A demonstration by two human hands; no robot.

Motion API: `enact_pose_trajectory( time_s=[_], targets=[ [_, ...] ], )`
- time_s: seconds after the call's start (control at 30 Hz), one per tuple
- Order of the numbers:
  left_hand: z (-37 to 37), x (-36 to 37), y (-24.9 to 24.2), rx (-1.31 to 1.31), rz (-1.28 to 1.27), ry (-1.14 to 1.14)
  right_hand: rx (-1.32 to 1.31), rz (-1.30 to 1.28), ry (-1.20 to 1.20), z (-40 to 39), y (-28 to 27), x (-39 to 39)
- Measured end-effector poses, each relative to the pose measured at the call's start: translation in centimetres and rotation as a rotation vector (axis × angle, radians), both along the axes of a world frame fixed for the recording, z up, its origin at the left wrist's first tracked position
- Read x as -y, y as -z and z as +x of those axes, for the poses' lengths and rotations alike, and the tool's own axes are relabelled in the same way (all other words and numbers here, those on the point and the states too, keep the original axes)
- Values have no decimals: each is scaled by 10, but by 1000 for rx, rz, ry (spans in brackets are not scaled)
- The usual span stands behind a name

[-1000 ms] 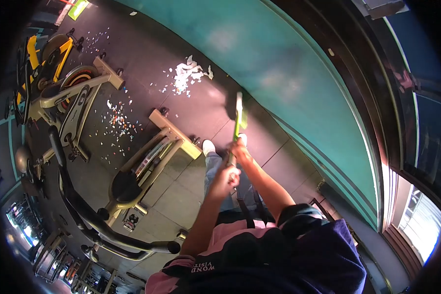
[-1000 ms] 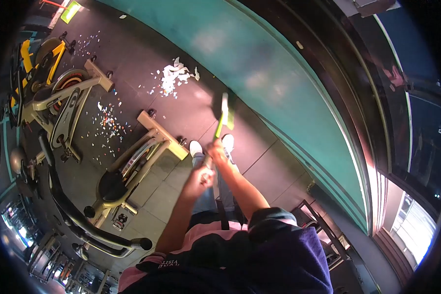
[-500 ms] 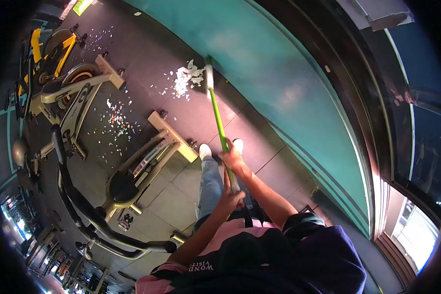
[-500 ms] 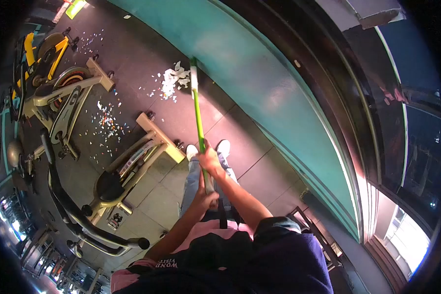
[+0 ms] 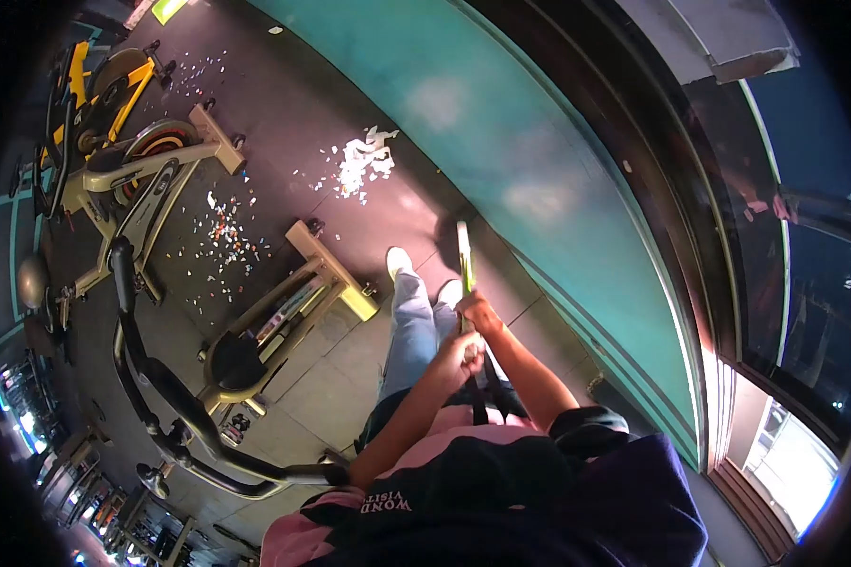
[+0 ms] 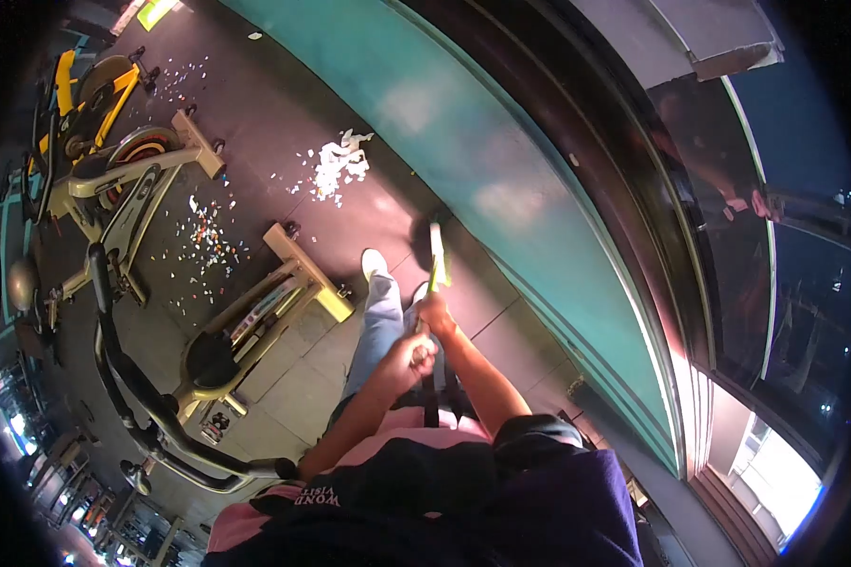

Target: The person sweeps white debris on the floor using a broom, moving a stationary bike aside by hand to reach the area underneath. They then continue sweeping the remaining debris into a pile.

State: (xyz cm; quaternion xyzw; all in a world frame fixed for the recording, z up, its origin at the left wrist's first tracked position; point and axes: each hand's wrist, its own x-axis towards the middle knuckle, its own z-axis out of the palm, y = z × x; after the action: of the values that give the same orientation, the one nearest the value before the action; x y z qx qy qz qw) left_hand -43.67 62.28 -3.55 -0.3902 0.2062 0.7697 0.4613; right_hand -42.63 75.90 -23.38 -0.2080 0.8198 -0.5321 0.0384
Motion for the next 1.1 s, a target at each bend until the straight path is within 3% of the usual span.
enact_pose_trajectory(
  time_s=[0.07,0.13,0.2,0.27,0.3,0.37,0.43,0.53,0.57,0.77,0.87,0.93,0.97,1.0,1.07,1.1],
  targets=[
    [-43,11,-18,-32,-91,-11,-196,-46,70,-46,-15,24],
    [-65,25,-2,-119,-85,-125,-273,-194,280,-87,-20,60],
    [-86,41,-9,-84,-111,-209,84,203,-26,-90,97,60],
    [-89,48,-11,-40,-135,-289,1255,320,621,-151,1,113],
    [-88,49,-11,-108,-176,-295,791,167,474,-140,1,115],
    [-84,46,-15,-255,-241,-231,813,208,493,-140,7,115],
    [-77,33,-33,-267,-291,-176,818,199,453,-149,-57,104],
    [-57,15,-41,-343,-310,-41,941,128,425,-136,-83,80],
    [-55,3,-53,-257,-339,25,1063,117,442,-132,-107,67],
    [-15,-67,-58,-35,-259,176,1082,214,325,-75,-145,-14],
    [-1,-97,-73,11,-219,199,1002,392,280,-37,-130,-46],
    [10,-107,-67,-42,-69,283,1259,476,272,-27,-131,-62],
    [13,-111,-64,-48,-69,285,1079,540,120,-14,-124,-72],
    [12,-114,-63,-9,-73,349,1337,406,349,-4,-110,-80],
    [5,-112,-54,31,-85,408,813,457,-138,6,-90,-92],
    [0,-105,-45,16,-10,379,810,452,-140,8,-74,-92]
  ],
)
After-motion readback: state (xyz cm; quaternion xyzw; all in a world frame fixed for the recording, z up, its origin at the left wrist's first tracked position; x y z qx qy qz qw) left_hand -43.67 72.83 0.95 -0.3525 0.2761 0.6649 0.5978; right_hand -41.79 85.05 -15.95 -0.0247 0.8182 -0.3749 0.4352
